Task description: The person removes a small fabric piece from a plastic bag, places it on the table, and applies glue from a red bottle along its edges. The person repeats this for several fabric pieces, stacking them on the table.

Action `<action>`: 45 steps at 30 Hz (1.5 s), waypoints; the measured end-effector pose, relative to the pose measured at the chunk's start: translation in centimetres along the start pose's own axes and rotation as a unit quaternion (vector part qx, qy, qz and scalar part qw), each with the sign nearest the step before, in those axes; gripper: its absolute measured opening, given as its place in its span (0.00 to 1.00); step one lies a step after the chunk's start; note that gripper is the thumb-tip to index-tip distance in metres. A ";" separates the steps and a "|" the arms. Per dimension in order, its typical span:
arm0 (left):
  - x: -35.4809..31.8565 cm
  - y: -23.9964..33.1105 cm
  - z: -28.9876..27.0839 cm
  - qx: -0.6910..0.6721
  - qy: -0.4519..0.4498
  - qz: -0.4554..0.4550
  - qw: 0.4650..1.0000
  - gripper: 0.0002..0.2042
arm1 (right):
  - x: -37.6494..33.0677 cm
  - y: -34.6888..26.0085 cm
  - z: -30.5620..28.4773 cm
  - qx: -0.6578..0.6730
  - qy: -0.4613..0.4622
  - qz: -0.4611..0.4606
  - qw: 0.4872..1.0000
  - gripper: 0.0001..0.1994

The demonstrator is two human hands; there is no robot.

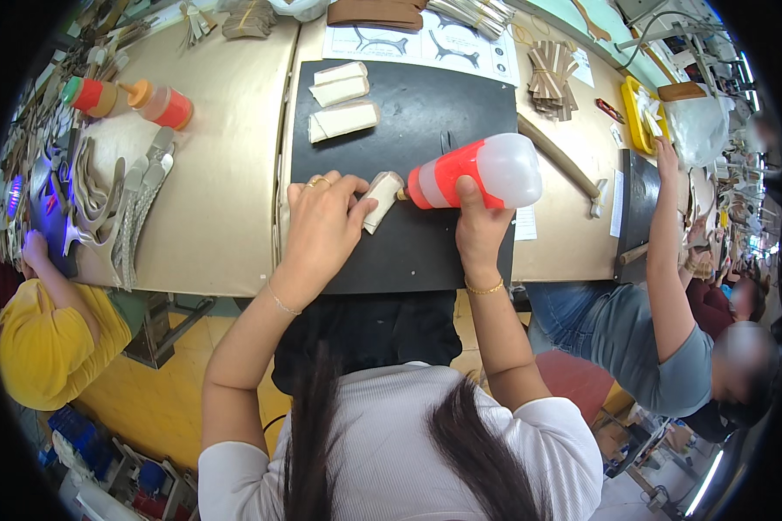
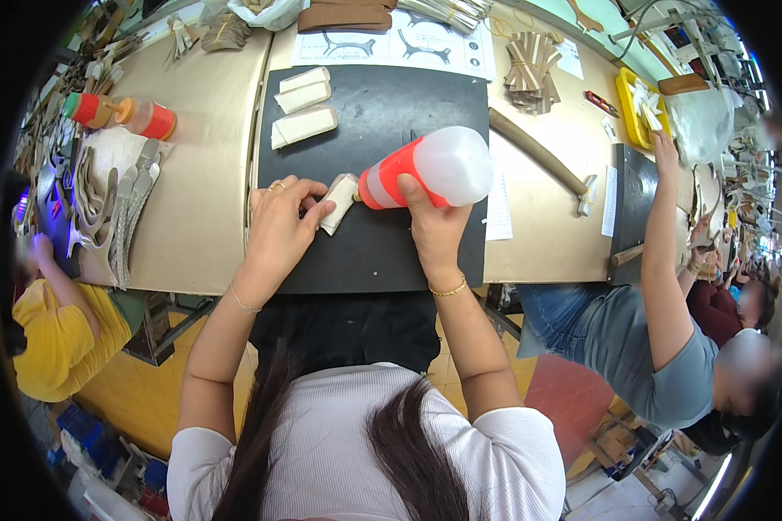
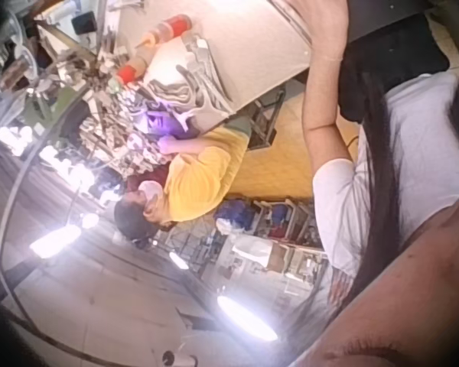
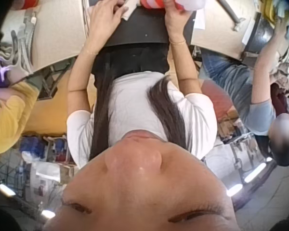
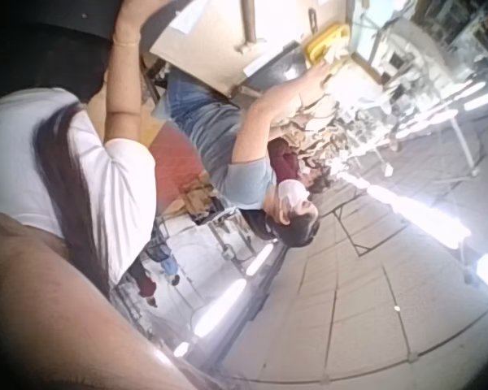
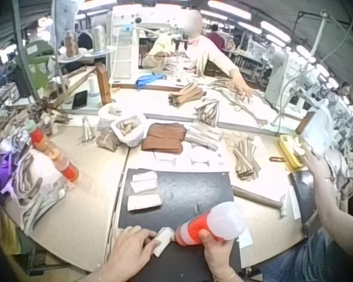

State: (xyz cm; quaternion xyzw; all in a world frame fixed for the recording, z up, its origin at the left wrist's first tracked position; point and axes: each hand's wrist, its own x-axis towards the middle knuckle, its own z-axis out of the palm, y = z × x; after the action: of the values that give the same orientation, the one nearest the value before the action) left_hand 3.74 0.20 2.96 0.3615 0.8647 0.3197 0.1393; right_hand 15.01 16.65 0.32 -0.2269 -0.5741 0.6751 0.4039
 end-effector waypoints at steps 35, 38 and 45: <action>0.8 -0.5 -0.1 -0.192 -0.042 -0.072 0.978 0.06 | -0.5 -2.1 -3.4 0.080 0.050 0.053 0.994 0.34; 1.7 -0.8 -1.2 -0.261 -0.096 -0.146 0.949 0.08 | -0.1 -1.9 -3.9 0.026 0.070 0.031 0.997 0.36; 4.4 -2.5 -4.6 -0.383 -0.082 -0.135 0.910 0.11 | 0.4 -2.4 -4.1 0.090 0.067 0.062 0.992 0.34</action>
State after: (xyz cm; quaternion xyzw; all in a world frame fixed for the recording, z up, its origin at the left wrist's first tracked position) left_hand -2.87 -0.06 4.82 0.1848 0.7019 0.5736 0.3797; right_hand 18.60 19.42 1.74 -0.2697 -0.4677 0.7305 0.4181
